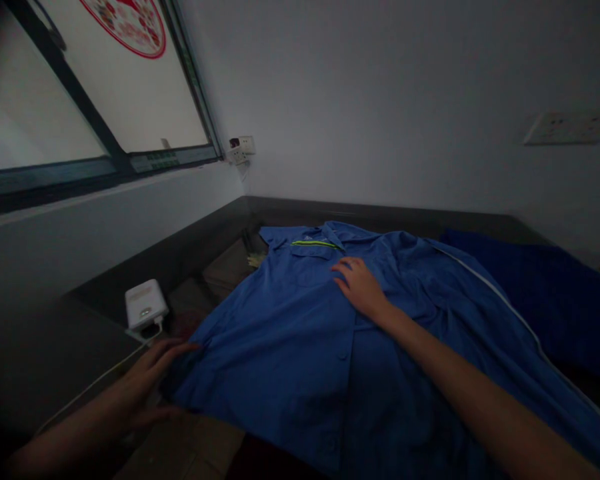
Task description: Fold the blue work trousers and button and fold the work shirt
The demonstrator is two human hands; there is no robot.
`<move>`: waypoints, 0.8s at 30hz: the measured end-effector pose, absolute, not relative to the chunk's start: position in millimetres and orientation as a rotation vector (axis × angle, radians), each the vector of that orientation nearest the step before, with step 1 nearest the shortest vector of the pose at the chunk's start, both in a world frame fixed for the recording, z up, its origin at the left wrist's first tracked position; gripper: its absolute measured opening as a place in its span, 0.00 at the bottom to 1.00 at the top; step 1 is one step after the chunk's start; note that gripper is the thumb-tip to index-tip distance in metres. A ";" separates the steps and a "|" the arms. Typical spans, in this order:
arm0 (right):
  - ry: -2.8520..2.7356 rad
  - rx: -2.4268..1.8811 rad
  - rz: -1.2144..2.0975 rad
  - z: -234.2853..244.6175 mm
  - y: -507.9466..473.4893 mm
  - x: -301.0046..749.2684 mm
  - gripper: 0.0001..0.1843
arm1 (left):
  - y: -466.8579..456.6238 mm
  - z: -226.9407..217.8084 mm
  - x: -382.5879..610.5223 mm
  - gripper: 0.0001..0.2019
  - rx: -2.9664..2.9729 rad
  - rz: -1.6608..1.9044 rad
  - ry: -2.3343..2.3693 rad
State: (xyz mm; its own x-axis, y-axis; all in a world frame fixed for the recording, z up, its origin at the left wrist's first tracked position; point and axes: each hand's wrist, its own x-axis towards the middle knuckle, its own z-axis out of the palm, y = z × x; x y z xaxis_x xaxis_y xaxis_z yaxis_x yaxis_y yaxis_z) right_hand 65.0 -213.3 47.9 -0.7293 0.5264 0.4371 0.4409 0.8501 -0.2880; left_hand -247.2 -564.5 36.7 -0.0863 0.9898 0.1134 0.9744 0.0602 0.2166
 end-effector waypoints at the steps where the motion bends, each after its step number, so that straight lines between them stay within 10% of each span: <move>1: -2.584 -0.559 0.280 51.4 -233.9 76.5 0.15 | -567.1 30.2 -243.1 0.38 2.144 0.322 2.214; 10: -2.931 -0.178 0.375 18.8 -339.4 152.4 0.45 | -562.5 25.8 -240.8 0.28 2.229 0.327 2.128; 24: -2.927 -0.278 0.495 10.1 -344.3 151.8 0.35 | -575.5 33.2 -265.9 0.10 1.824 0.921 2.244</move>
